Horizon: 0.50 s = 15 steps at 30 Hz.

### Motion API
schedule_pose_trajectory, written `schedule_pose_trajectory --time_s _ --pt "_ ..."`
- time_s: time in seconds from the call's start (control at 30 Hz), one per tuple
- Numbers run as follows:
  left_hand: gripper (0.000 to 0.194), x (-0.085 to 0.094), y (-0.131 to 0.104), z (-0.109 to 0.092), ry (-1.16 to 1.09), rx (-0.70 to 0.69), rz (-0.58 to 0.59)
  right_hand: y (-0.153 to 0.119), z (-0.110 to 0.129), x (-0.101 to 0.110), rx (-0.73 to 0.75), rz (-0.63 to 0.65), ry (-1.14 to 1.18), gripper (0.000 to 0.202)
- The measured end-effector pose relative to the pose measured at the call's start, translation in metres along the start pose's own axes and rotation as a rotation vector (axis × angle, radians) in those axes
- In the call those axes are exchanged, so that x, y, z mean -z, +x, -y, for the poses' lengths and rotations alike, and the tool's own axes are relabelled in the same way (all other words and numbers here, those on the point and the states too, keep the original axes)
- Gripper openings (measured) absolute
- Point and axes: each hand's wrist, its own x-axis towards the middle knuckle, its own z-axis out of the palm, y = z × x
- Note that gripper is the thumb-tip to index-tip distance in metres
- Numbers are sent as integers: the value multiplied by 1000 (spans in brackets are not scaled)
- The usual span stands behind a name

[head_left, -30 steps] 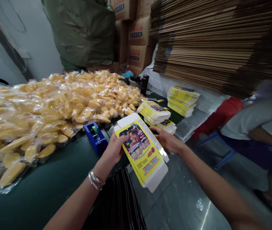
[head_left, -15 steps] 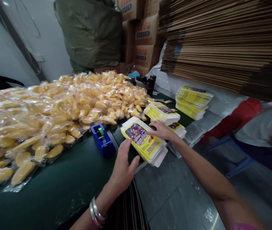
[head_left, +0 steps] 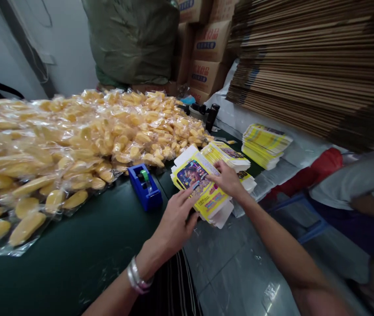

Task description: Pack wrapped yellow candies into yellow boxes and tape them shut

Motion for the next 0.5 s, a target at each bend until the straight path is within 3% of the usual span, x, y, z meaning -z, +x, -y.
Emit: schedule_pose_trajectory --time_s 0.07,0.13,0.23,0.33,0.4,0.5 --pt "32 29 0 -4 -17 -2 -230 -17 18 15 23 88 120 24" --pt "34 59 -3 -9 86 40 -331 -43 45 21 79 192 329 26" --pt "38 90 -24 -14 241 95 -261 -90 88 2 193 180 484 16" --pt "43 109 -65 -8 269 390 -258 -124 122 -39 267 209 376 9" --pt "47 124 -92 2 240 635 -283 -131 137 -62 297 314 269 9" --pt "37 149 -118 17 37 768 -155 -127 155 -79 394 584 46 14"
